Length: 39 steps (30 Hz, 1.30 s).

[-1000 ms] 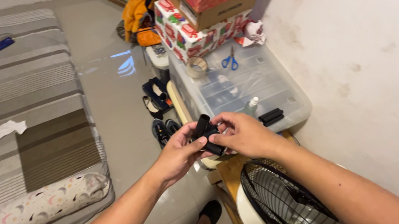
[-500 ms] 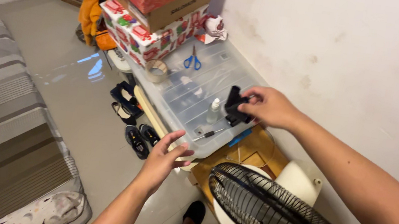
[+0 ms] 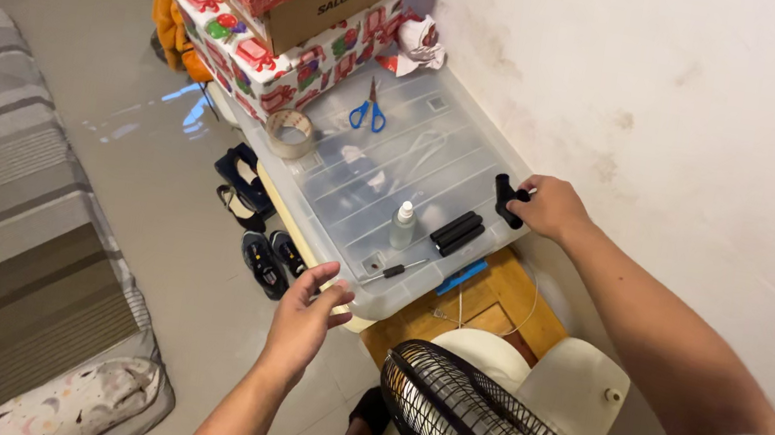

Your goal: The person disassembles a black metal coat rack by hand, removing multiple hook arms and a central pole. They place the removed parts on a nearby plastic storage bin and continue to detach additional components from the rack.

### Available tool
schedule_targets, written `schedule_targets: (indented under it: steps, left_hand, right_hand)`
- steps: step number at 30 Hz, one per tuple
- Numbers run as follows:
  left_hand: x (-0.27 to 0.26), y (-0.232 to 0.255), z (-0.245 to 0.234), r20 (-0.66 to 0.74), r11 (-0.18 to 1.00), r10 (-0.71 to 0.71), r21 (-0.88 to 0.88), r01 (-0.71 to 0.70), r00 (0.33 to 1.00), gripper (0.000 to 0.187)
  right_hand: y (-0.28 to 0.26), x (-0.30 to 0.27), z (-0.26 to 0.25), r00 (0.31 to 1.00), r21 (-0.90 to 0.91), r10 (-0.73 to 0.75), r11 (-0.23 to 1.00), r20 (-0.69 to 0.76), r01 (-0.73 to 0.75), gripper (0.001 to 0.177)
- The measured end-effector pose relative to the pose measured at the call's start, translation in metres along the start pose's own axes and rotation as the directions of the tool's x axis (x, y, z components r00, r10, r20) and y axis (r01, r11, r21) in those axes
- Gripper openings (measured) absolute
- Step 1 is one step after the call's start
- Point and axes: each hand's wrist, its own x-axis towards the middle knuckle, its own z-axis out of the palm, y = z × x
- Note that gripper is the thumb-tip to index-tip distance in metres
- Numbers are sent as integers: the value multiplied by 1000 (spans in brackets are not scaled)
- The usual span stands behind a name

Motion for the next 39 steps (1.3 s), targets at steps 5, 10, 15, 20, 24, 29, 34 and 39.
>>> schedule_targets:
  steps: [5,10,15,20,24,29,34,39]
  left_hand:
    - [1,-4,7,-29,999,-30,18,31,999,49]
    - [2,-4,11,-51,998,-57,26,58,997,47]
    - [5,-3,13,-62,998,-63,25,65,996,47]
    - [5,-2,15,-68,996,-77,32,79,995,46]
    - [4,0,16,-77,996,-83,33,86,994,46]
    - [5,-1,14,-84,997,-74,24,77,994,46]
    - [9,-5,13,-92,996,-66,53,71,994,47]
    - [24,-13,13,-134,993,47,109,-33,990,46]
  right_hand:
    - [18,20,31,999,-65,-7,998,-38,4,47]
    - [22,32,50,1000,-123,22,992,-13,-23,47]
    - [19,34,57,1000,-130,26,991,7,-25,47]
    - [15,34,62,999,-157,33,987,26,-28,43]
    - [15,39,66,999,-187,8,982,33,-2,44]
    - [18,43,67,999,-198,-34,979,35,40,51]
    - [13,39,53,998,-188,53,981,39,-44,57]
    - [14,26,26,995,-189,99,977,16,-94,56]
